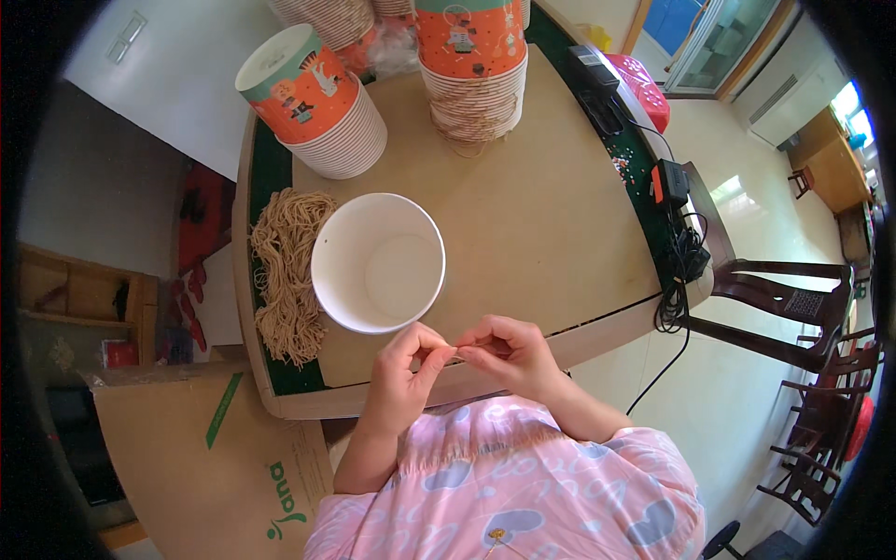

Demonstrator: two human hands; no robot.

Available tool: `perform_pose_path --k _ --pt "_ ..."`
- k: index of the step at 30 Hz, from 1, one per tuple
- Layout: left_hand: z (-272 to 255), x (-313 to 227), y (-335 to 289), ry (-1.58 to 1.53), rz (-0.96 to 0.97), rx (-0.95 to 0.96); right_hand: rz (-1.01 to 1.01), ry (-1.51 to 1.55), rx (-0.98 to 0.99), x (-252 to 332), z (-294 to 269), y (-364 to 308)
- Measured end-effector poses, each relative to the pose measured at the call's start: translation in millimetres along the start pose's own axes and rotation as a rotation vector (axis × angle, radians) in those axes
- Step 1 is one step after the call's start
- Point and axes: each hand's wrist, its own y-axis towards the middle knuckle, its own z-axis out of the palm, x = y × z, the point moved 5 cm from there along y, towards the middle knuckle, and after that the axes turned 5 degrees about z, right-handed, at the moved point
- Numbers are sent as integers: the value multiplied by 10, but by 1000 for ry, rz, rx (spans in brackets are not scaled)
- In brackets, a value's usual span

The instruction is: Thread a thin brown cord through holes in a paper cup to create a handle.

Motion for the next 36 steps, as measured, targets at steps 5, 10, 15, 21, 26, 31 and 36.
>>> perform_pose_path --k 5,10,15,21,26,31,36 --pt "-34 -14 10 29 3 -8 86 -24 63 -17 -12 -8" --pt "-47 -170 55 174 17 -15 57 17 10 -43 -1 28" --pt "-63 -178 65 240 62 -23 145 11 16 -88 23 57" --pt "-222 -273 302 395 131 -70 124 -22 -147 -136 -41 199" --pt "-377 -235 655 526 150 -18 71 21 -233 -338 -54 415" --pt "-271 -58 695 443 51 178 32 68 -207 -303 -6 473" --pt "-228 -72 707 460 -27 210 72 79 -166 -291 -10 473"
